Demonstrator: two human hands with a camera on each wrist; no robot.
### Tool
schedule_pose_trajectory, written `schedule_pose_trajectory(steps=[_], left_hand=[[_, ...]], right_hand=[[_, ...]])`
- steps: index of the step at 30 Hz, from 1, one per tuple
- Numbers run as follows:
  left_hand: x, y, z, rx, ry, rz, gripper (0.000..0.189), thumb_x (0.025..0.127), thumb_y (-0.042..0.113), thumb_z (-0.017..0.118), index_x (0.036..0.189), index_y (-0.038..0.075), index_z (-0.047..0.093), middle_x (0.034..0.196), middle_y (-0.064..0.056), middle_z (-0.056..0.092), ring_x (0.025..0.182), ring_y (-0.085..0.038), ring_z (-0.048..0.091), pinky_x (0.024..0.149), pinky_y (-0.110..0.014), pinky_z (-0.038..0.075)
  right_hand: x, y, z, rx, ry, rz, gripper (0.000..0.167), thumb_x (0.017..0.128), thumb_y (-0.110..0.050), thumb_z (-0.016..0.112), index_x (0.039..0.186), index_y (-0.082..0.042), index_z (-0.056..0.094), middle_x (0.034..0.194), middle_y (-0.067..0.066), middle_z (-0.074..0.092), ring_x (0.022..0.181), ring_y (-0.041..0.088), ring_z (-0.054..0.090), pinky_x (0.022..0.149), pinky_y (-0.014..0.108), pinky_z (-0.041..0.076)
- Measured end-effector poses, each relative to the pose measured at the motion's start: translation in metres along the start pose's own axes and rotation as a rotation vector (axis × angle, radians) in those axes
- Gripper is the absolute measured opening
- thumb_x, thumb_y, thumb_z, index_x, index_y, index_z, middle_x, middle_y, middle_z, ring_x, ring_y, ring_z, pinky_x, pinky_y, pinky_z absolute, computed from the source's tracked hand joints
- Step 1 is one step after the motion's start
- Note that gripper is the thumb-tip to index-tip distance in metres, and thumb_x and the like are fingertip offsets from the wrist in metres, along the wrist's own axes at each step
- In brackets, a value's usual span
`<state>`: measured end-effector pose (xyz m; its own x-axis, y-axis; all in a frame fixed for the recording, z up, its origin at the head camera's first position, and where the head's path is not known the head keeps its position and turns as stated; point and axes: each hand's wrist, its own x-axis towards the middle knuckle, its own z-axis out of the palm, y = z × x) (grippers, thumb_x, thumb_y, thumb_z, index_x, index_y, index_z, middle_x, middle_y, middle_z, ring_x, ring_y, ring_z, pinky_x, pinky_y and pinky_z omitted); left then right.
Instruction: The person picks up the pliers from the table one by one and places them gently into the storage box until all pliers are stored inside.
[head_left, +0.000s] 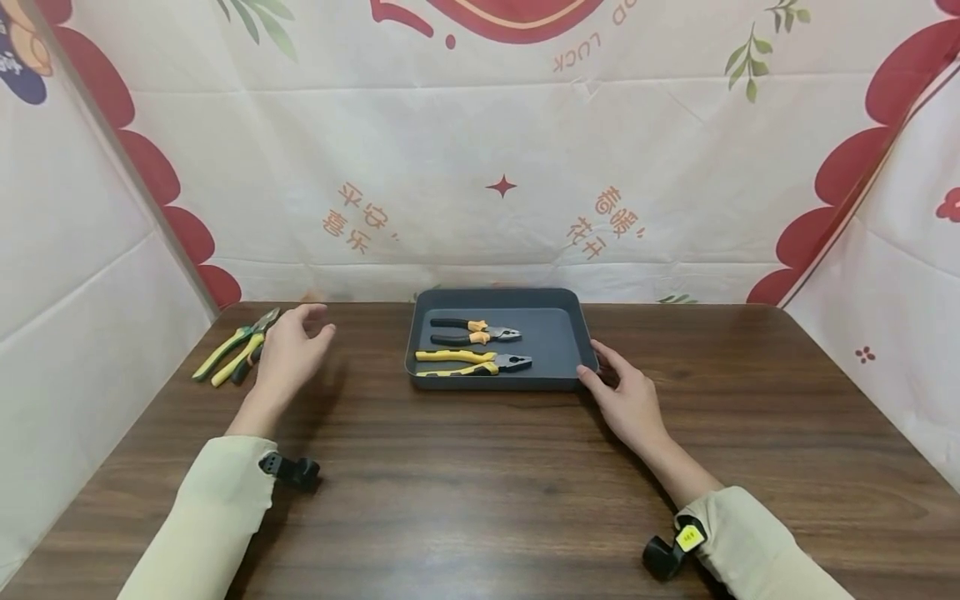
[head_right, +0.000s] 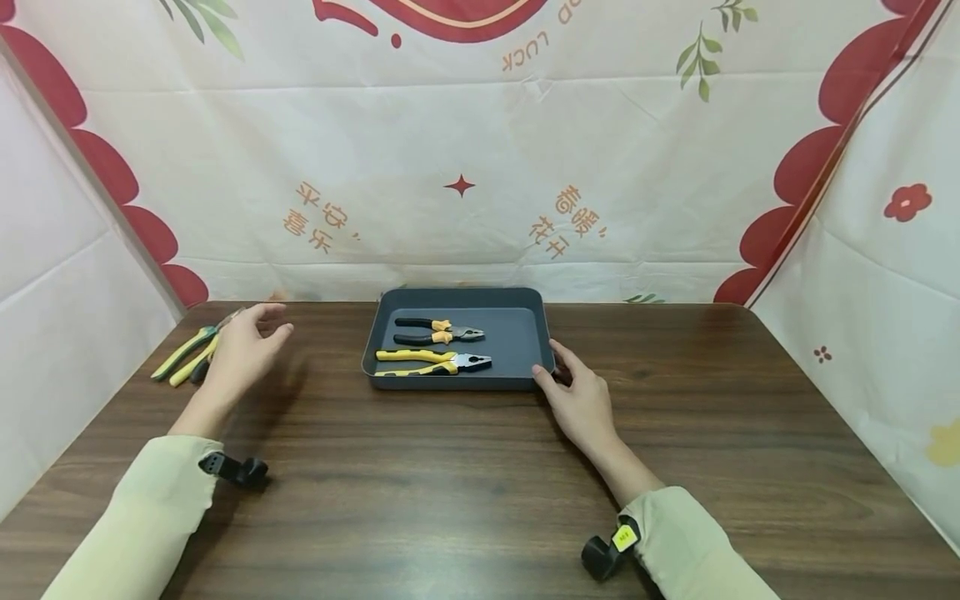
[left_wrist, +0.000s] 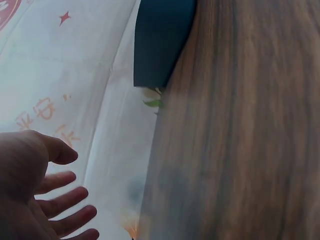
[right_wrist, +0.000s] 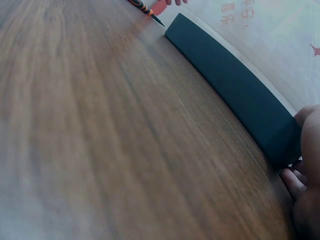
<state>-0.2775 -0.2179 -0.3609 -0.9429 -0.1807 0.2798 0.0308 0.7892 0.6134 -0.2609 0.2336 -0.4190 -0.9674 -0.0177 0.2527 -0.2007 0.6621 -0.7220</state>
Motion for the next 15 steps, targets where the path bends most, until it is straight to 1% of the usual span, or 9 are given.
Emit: schedule_pose_trajectory(steps=[4, 8, 11, 13, 15], left_hand=[[0.002, -0.010, 0.000, 0.086, -0.016, -0.060, 0.052, 0.099, 0.029, 0.058, 0.143, 0.002, 0.053, 0.142, -0.026, 0.055, 0.131, -0.044, 0.051, 0.103, -0.061, 0.043], [0.003, -0.021, 0.000, 0.130, -0.014, -0.120, 0.057, 0.098, 0.029, 0.059, 0.146, -0.001, 0.048, 0.147, -0.029, 0.048, 0.136, -0.048, 0.042, 0.110, -0.061, 0.037], [0.003, -0.028, -0.001, 0.147, -0.007, -0.138, 0.060, 0.097, 0.028, 0.060, 0.146, -0.003, 0.046, 0.144, -0.032, 0.047, 0.135, -0.051, 0.038, 0.111, -0.060, 0.033], [0.004, -0.031, -0.001, 0.156, 0.001, -0.137, 0.062, 0.097, 0.028, 0.061, 0.147, -0.005, 0.045, 0.140, -0.033, 0.049, 0.135, -0.051, 0.037, 0.110, -0.059, 0.032], [0.004, -0.035, -0.001, 0.170, 0.010, -0.145, 0.063, 0.097, 0.028, 0.061, 0.147, -0.005, 0.044, 0.140, -0.033, 0.049, 0.136, -0.051, 0.036, 0.110, -0.059, 0.032]], right_hand=[[0.000, -0.001, 0.000, 0.002, 0.002, -0.001, 0.060, 0.102, -0.043, 0.057, 0.153, -0.013, 0.047, 0.138, 0.026, 0.061, 0.122, 0.041, 0.064, 0.101, 0.057, 0.050], [0.000, -0.001, 0.000, 0.005, 0.002, -0.002, 0.060, 0.102, -0.043, 0.057, 0.152, -0.012, 0.047, 0.137, 0.026, 0.062, 0.122, 0.040, 0.064, 0.101, 0.057, 0.050], [0.000, -0.001, 0.001, 0.006, 0.000, -0.001, 0.060, 0.102, -0.043, 0.057, 0.152, -0.013, 0.047, 0.137, 0.025, 0.062, 0.122, 0.040, 0.064, 0.101, 0.057, 0.050], [0.000, -0.001, 0.001, 0.003, -0.001, 0.002, 0.060, 0.102, -0.043, 0.057, 0.153, -0.013, 0.047, 0.138, 0.025, 0.062, 0.122, 0.040, 0.064, 0.101, 0.057, 0.049], [0.000, -0.001, 0.000, 0.001, 0.001, 0.004, 0.060, 0.101, -0.044, 0.057, 0.153, -0.014, 0.047, 0.137, 0.025, 0.062, 0.122, 0.040, 0.064, 0.101, 0.057, 0.049]])
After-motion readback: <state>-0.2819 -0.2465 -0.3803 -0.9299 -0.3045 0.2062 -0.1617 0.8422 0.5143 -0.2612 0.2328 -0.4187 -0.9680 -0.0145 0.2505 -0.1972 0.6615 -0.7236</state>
